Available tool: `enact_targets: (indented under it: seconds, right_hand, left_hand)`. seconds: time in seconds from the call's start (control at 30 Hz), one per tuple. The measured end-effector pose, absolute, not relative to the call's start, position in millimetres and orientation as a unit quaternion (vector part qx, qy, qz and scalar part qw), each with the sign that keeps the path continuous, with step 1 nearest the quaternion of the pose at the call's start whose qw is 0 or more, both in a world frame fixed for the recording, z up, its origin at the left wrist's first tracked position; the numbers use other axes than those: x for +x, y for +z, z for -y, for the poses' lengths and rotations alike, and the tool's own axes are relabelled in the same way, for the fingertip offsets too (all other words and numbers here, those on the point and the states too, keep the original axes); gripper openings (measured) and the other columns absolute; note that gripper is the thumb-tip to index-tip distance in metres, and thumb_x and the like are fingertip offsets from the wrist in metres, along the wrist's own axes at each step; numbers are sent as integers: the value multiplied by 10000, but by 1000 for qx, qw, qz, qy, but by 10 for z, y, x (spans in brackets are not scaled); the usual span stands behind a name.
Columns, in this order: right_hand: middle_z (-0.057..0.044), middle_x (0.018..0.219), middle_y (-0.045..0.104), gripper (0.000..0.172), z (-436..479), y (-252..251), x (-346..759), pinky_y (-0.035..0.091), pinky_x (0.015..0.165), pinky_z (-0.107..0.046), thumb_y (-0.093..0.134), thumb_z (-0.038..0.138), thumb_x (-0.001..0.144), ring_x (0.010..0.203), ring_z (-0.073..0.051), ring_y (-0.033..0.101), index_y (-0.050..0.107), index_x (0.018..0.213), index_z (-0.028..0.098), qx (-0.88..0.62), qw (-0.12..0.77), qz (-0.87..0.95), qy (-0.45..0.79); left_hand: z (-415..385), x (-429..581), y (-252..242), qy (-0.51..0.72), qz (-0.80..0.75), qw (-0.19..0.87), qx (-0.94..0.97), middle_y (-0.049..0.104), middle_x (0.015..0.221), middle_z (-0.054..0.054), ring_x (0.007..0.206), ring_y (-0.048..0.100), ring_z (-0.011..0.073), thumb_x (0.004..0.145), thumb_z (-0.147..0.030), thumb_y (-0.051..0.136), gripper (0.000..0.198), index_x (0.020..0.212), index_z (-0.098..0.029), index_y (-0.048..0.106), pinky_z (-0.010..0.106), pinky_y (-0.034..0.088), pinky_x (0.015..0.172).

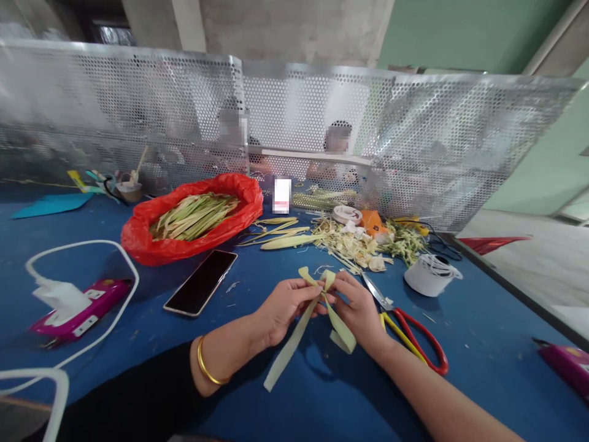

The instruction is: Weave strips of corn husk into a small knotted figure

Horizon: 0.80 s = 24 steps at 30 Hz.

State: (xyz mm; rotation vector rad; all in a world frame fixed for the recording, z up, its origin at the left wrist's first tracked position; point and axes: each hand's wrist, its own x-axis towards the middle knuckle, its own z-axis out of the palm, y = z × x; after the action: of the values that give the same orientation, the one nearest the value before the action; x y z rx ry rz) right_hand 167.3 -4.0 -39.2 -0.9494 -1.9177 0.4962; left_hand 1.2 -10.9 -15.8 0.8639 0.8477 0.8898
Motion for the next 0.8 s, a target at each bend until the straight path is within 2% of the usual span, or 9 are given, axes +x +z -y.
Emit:
enact_targets:
  seconds: [0.1,0.2,0.27,0.43,0.57,0.8]
  right_hand:
    - [-48,935,617,296,29,-360,1679,450,817,-290,486,114,835,917,-193,582,708,985,242,-375,460,762,260]
    - [-44,970,639,347,27,-329,1694,429,891,-318,448,129,813,981,-209,577,728,983,244,-366,472,727,340]
    - [-40,953,651,312,34,-316,1695,423,900,-329,459,181,828,987,-218,576,739,952,239,-357,477,698,397]
    - [-26,805,636,182,74,-310,1636,446,761,-310,647,365,796,806,-193,573,733,809,205,-390,494,602,491]
    - [6,651,559,178,102,-320,1590,414,671,-284,696,321,748,677,-154,514,687,627,190,-415,514,586,470]
    - [4,653,560,186,122,-372,1556,413,654,-283,663,266,765,661,-150,520,656,597,187,-429,538,569,451]
  left_hand:
    - [106,-5,-141,399,-389,730,396,740,865,109,641,639,108,750,-256,661,250,938,-104,722,205,463,638]
    - [117,-7,-126,396,-402,718,408,738,845,115,622,631,112,748,-257,639,243,902,-94,731,217,466,641]
    - [128,0,-124,396,-415,706,416,737,833,118,613,626,118,736,-284,664,239,855,-89,731,229,466,644]
    - [146,29,-137,381,-452,682,430,723,749,77,567,576,98,630,-344,798,306,799,-100,724,218,430,599]
    - [151,44,-140,371,-465,663,455,701,662,48,535,537,85,627,-297,789,233,741,-105,720,208,401,567]
    - [166,40,-89,334,-476,643,498,694,627,46,540,536,95,647,-219,731,105,642,-115,718,224,423,601]
